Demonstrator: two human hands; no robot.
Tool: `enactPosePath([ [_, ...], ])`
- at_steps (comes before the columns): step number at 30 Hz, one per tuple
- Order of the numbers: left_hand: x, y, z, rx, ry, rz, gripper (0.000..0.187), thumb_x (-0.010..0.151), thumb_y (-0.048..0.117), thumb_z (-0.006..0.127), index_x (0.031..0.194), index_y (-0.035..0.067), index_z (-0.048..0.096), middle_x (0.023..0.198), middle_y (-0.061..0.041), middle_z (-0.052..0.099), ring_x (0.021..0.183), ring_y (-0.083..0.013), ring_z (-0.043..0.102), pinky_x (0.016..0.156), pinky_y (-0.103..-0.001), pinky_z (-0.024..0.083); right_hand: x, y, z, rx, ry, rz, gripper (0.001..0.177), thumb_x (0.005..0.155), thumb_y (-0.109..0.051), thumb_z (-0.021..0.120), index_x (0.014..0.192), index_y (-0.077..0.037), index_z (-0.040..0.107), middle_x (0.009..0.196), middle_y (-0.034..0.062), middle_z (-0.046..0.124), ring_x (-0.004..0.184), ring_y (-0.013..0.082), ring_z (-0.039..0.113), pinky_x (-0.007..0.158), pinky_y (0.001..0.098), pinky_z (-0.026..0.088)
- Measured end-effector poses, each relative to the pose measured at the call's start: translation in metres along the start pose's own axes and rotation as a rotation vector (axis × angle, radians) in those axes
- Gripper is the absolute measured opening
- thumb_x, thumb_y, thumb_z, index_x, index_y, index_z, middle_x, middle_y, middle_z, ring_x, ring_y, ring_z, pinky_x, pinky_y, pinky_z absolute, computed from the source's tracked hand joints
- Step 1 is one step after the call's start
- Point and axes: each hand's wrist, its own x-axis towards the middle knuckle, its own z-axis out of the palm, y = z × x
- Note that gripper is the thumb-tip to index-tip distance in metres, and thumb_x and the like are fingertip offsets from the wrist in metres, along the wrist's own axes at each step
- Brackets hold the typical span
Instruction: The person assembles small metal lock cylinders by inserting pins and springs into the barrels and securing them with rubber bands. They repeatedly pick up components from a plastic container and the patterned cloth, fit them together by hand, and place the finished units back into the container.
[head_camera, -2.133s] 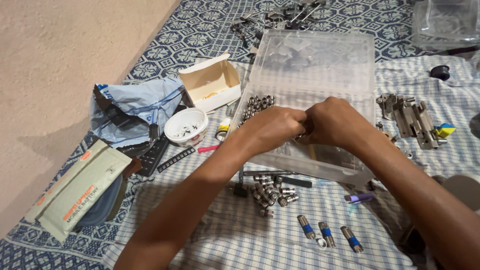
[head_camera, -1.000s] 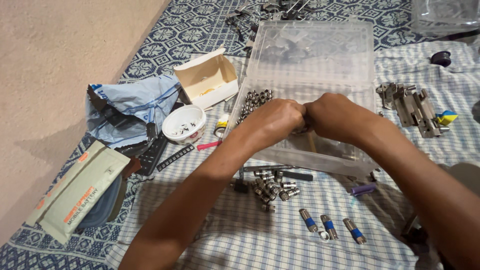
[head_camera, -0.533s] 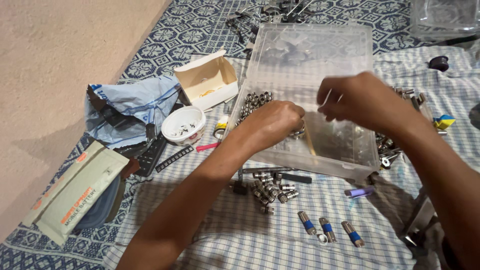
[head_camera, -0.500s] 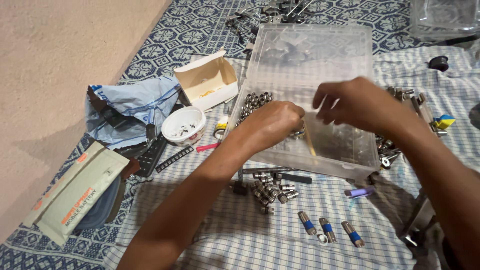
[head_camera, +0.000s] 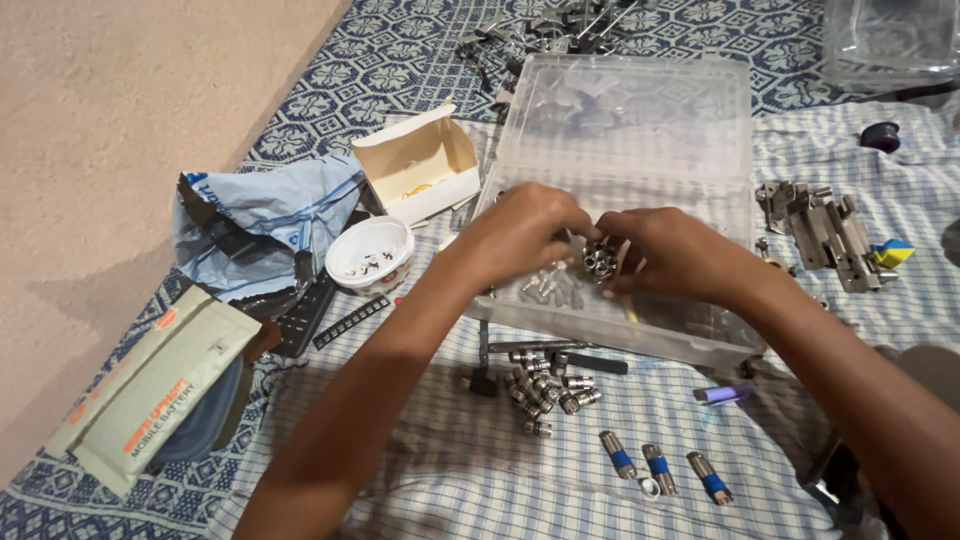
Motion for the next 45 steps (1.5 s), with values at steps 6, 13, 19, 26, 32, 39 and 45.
enactPosePath([
  [6,0.002,-0.001,0.008,-0.061,-0.057,-0.222,0.02,0.068,0.009,0.083,0.087,0.008,0.08,0.08,-0.012,0.077,0.073,-0.0241,0.077,0.069,-0.036,0.059,0.004,0.008,0.006,-0.064,0.063,-0.084,0.047,0.072,-0.027,0.087,0.112,-0.011,0.067,0.096,0.0087,0.078,0.086,0.0248,0.077,0.08,0.0392,0.06],
  [13,0.005,-0.005,0.031,-0.028,-0.009,-0.213,0.016,0.069,0.008,0.081,0.085,0.009,0.081,0.081,-0.014,0.077,0.074,-0.0264,0.076,0.075,-0.038,0.059,0.008,0.02,0.016,-0.156,0.124,-0.135,0.036,0.073,-0.023,0.086,0.099,-0.007,0.066,0.087,0.01,0.076,0.08,0.0286,0.074,0.075,0.0429,0.057],
  [19,0.002,0.002,0.033,0.077,0.04,-0.176,0.018,0.072,0.005,0.079,0.089,0.01,0.083,0.083,-0.017,0.076,0.079,-0.0321,0.075,0.079,-0.042,0.058,0.009,0.021,0.016,-0.115,0.132,-0.163,0.037,0.071,-0.022,0.086,0.1,-0.006,0.068,0.089,0.0108,0.076,0.081,0.0284,0.075,0.076,0.0411,0.058],
  [26,0.0,-0.003,0.02,-0.172,-0.05,-0.294,0.022,0.075,0.012,0.079,0.097,0.01,0.08,0.084,-0.013,0.078,0.072,-0.0215,0.08,0.073,-0.033,0.061,0.004,0.012,0.005,-0.01,0.036,0.019,0.044,0.079,-0.035,0.082,0.113,-0.01,0.07,0.101,0.0101,0.079,0.091,0.0235,0.077,0.083,0.0374,0.06],
  [32,0.002,-0.007,0.025,-0.165,-0.021,-0.285,0.022,0.071,0.015,0.083,0.093,0.012,0.082,0.079,-0.012,0.078,0.067,-0.0211,0.077,0.069,-0.034,0.059,0.009,0.021,0.005,0.082,0.017,0.113,0.037,0.092,-0.039,0.067,0.116,-0.012,0.074,0.105,0.0094,0.08,0.092,0.0234,0.077,0.085,0.0383,0.059],
  [39,0.001,-0.015,0.033,-0.081,0.006,-0.226,0.021,0.069,0.015,0.083,0.09,0.012,0.083,0.079,-0.013,0.077,0.068,-0.0249,0.075,0.07,-0.035,0.058,0.013,0.027,0.017,-0.083,0.11,0.005,0.03,0.089,-0.031,0.072,0.109,-0.01,0.074,0.095,0.0093,0.079,0.084,0.0258,0.076,0.079,0.0395,0.058],
  [45,0.0,-0.008,0.025,-0.078,-0.026,-0.27,0.021,0.071,0.013,0.082,0.092,0.012,0.083,0.082,-0.013,0.077,0.07,-0.0239,0.076,0.072,-0.035,0.059,0.013,0.028,0.017,-0.075,0.109,-0.036,0.027,0.091,-0.03,0.068,0.109,-0.011,0.075,0.097,0.0104,0.079,0.083,0.026,0.076,0.077,0.0405,0.059],
])
